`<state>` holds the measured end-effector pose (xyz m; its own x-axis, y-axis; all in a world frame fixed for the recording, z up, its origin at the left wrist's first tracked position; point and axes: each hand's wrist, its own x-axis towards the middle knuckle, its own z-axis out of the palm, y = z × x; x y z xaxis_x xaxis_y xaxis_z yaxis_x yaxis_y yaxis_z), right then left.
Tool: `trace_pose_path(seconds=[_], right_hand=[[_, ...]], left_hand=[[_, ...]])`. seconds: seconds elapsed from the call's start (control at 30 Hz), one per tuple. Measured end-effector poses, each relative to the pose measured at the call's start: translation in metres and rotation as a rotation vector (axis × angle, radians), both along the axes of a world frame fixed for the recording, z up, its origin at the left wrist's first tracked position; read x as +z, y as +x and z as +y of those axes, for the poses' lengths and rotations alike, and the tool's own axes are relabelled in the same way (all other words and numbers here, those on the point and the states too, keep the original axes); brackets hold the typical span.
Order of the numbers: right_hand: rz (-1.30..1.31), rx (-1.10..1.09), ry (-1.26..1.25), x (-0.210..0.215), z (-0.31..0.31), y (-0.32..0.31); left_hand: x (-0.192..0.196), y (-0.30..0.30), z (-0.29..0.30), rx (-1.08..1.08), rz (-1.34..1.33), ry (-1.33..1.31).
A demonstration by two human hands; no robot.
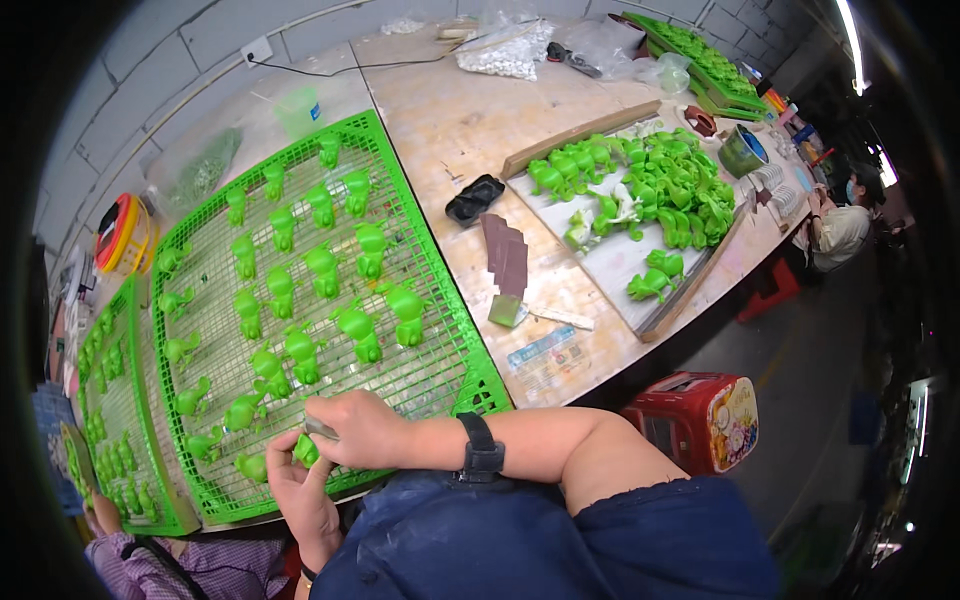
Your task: Using a small tool to scrape and clean plastic dinosaur figurines in a manufacturing setting.
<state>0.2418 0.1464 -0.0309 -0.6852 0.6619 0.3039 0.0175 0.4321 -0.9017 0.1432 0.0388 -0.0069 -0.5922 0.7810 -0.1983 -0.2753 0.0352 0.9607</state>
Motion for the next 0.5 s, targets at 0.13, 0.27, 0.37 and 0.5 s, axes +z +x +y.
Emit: trace_pose_path(seconds=[0.13,0.27,0.37,0.5], right_hand=[[-0.082,0.010,0.079,0.000,0.001,0.010],[-0.066,-0.028,0.063,-0.001,-0.001,0.013],[-0.060,-0.035,0.040,0.001,0.000,0.015],[-0.133,0.047,0.085,-0.004,0.002,0.009]], left_hand=[[-0.006,0.000,-0.002,-0.054,0.023,0.023],[-0.002,0.006,-0.002,-0.043,-0.048,0.042],[-0.001,0.006,0.001,-0.076,-0.048,0.053],[-0.004,0.003,0.000,0.019,0.034,0.045]])
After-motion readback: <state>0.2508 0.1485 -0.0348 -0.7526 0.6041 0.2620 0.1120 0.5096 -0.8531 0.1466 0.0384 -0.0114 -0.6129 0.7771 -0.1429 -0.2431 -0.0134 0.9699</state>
